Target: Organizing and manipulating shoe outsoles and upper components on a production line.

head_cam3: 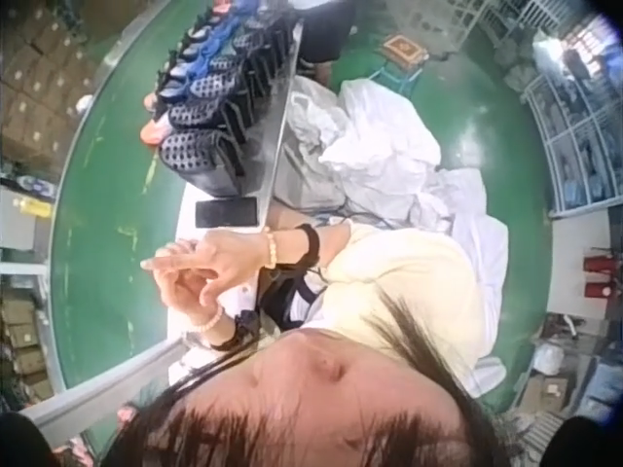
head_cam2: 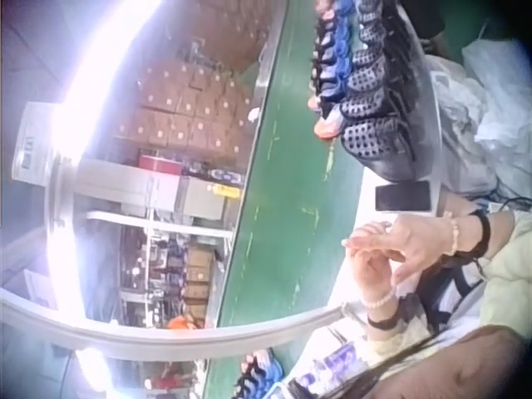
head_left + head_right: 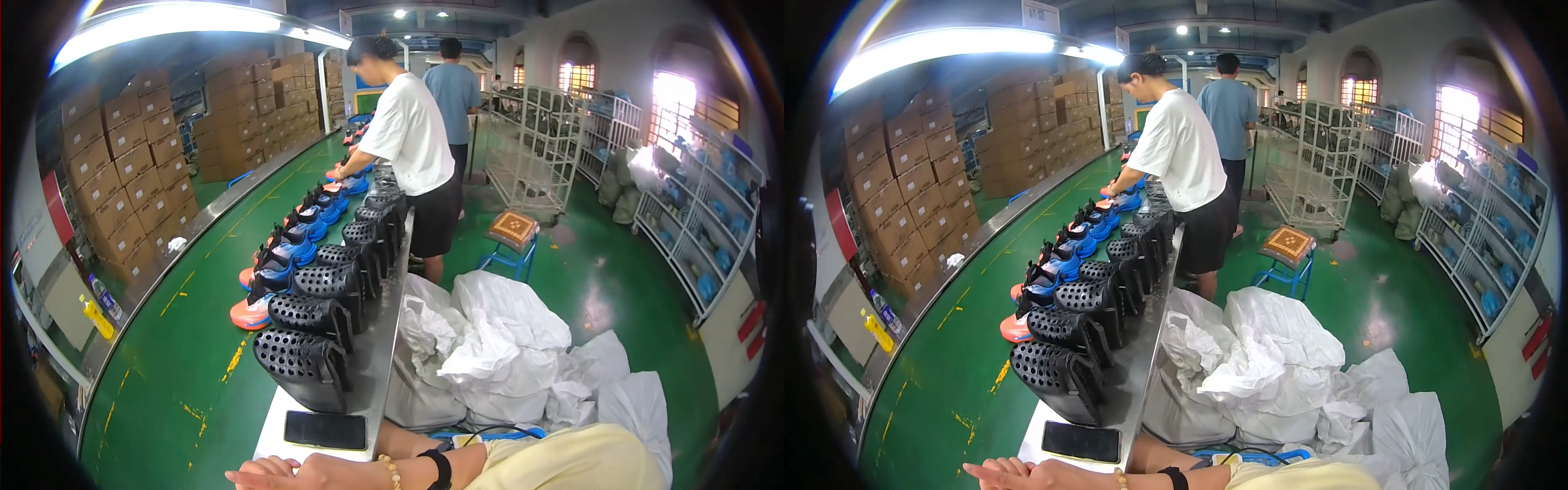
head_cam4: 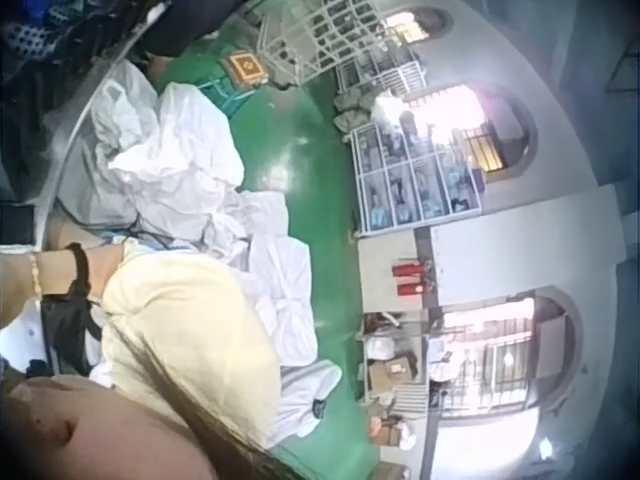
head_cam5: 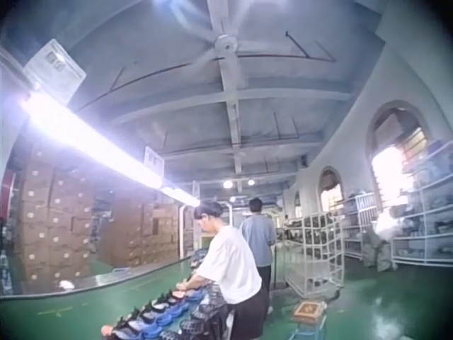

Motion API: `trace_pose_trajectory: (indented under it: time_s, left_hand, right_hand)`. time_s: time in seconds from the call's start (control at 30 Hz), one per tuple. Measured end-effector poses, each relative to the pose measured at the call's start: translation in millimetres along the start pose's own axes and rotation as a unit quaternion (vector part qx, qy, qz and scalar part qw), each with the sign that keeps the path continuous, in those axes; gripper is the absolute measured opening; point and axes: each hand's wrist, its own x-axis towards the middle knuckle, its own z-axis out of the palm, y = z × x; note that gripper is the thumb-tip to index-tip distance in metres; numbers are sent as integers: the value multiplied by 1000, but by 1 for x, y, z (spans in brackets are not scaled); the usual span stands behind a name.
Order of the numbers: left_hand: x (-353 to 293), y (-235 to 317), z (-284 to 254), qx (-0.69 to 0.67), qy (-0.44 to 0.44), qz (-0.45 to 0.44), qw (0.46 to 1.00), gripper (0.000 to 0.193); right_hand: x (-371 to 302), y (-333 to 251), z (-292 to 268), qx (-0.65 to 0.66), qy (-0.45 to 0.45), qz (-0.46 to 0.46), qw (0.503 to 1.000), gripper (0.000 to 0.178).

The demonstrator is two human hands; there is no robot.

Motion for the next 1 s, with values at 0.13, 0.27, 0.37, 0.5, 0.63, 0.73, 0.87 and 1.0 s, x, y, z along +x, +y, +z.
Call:
trace_pose_trajectory:
  time_s: [0.13,0.27,0.37,0.5,0.63,0.73,0.87,1.0]
  left_hand:
    - [-6,6,7,43,91,-23,995,31]
    - [1,8,6,172,77,27,982,23]
    - [3,10,6,218,74,45,972,19]
    - [2,13,9,252,75,49,964,17]
    - [3,18,9,278,72,49,957,16]
    - [3,20,8,285,44,34,957,15]
    - [1,18,6,248,70,41,965,14]
    - [3,13,5,192,26,43,980,20]
  right_hand:
    - [-14,21,132,110,-45,73,990,51]
    - [-26,2,180,143,-54,103,983,47]
    - [-22,10,128,158,-57,118,979,44]
    - [-22,13,113,172,-63,130,974,41]
    - [-32,7,156,185,-71,140,970,37]
    - [-38,9,164,199,-77,149,966,35]
    - [-39,18,141,205,-84,156,963,32]
    - [-38,19,127,163,-77,135,974,35]
